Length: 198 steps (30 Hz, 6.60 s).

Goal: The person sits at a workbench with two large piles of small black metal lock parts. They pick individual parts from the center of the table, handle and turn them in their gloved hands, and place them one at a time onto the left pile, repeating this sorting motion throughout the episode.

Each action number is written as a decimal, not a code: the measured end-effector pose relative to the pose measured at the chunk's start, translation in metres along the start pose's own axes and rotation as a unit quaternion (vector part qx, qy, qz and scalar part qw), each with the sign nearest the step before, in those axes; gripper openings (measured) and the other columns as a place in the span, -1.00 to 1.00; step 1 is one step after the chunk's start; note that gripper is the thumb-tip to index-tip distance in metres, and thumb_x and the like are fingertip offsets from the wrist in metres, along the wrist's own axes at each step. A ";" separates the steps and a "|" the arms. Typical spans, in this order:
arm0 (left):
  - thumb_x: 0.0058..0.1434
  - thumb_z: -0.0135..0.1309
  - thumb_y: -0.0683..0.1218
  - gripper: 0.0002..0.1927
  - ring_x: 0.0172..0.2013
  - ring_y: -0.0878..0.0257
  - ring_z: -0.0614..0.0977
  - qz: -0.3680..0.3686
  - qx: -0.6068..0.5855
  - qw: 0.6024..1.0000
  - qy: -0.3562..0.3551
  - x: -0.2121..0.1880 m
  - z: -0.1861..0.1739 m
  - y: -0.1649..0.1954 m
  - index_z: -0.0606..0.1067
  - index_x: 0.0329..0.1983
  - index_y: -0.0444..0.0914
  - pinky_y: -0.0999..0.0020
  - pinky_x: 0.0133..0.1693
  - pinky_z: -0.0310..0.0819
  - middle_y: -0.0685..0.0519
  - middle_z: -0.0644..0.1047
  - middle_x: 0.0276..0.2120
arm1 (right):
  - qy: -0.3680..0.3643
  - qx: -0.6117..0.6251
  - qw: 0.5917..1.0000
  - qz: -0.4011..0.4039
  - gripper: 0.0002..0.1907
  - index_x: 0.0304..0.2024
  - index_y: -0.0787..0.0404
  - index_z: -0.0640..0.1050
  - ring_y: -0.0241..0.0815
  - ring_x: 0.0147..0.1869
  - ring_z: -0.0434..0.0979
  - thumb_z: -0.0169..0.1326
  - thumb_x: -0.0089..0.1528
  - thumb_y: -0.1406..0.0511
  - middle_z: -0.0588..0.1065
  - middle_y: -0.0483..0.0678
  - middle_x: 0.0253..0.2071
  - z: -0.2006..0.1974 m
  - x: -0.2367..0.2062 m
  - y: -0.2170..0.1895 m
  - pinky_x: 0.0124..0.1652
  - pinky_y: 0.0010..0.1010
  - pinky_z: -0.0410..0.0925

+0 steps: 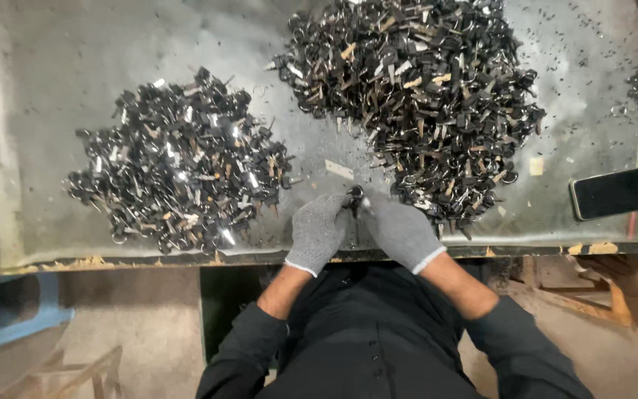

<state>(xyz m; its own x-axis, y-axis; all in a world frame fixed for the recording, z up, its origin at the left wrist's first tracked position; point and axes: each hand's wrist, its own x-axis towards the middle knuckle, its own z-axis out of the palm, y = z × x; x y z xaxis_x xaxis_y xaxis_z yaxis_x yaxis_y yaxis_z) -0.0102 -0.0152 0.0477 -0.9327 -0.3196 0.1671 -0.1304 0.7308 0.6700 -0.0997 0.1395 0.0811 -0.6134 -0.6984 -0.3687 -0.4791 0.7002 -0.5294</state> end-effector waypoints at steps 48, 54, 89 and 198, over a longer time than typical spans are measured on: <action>0.14 0.13 -0.14 -0.81 -0.20 -0.09 0.64 0.024 0.049 0.998 -0.039 0.009 0.009 -0.001 0.55 -0.16 -0.22 -0.01 -0.16 0.49 -0.10 0.60 -0.29 | 0.077 0.036 0.992 -0.092 -0.44 0.25 0.31 0.36 0.30 -0.25 0.63 0.05 0.26 0.17 0.58 0.25 -0.25 -0.008 0.003 0.005 -0.28 0.04 0.49; 0.25 0.11 -0.16 -0.86 -0.17 -0.12 0.62 0.039 0.084 0.993 -0.072 0.006 0.012 -0.010 0.52 -0.14 -0.26 -0.01 -0.11 0.48 -0.13 0.58 -0.25 | 0.071 -0.220 0.973 0.000 -0.71 0.14 0.33 0.40 0.19 -0.16 0.66 -0.11 0.48 0.24 0.58 0.21 -0.16 0.000 0.007 -0.009 -0.19 -0.06 0.53; 0.12 0.11 -0.22 -0.68 -0.29 -0.06 0.60 0.099 0.028 0.990 0.091 -0.009 0.006 0.004 0.55 -0.01 -0.28 0.05 -0.24 0.48 -0.09 0.56 -0.36 | 0.062 -0.010 0.998 -0.029 -0.60 0.05 0.30 0.40 0.24 -0.22 0.63 0.09 0.29 0.18 0.59 0.20 -0.24 0.003 0.011 0.008 -0.25 0.00 0.48; 0.17 0.06 -0.20 -0.86 -0.28 -0.15 0.62 0.085 0.076 0.990 -0.087 0.005 0.014 -0.008 0.53 -0.21 -0.29 -0.03 -0.22 0.50 -0.18 0.56 -0.33 | 0.187 -0.271 0.944 -0.005 -0.86 -0.18 0.28 0.50 0.11 -0.34 0.66 0.07 0.21 0.36 0.58 0.12 -0.36 0.024 -0.011 -0.008 -0.47 -0.11 0.50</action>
<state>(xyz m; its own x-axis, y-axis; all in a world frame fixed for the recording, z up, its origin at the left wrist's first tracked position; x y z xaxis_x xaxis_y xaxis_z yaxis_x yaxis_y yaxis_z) -0.0181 -0.0145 0.0328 -0.9876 -0.0856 0.1317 -0.0041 0.8521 0.5234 -0.0741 0.1383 0.0710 -0.7369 -0.6758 -0.0162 -0.6754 0.7370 -0.0259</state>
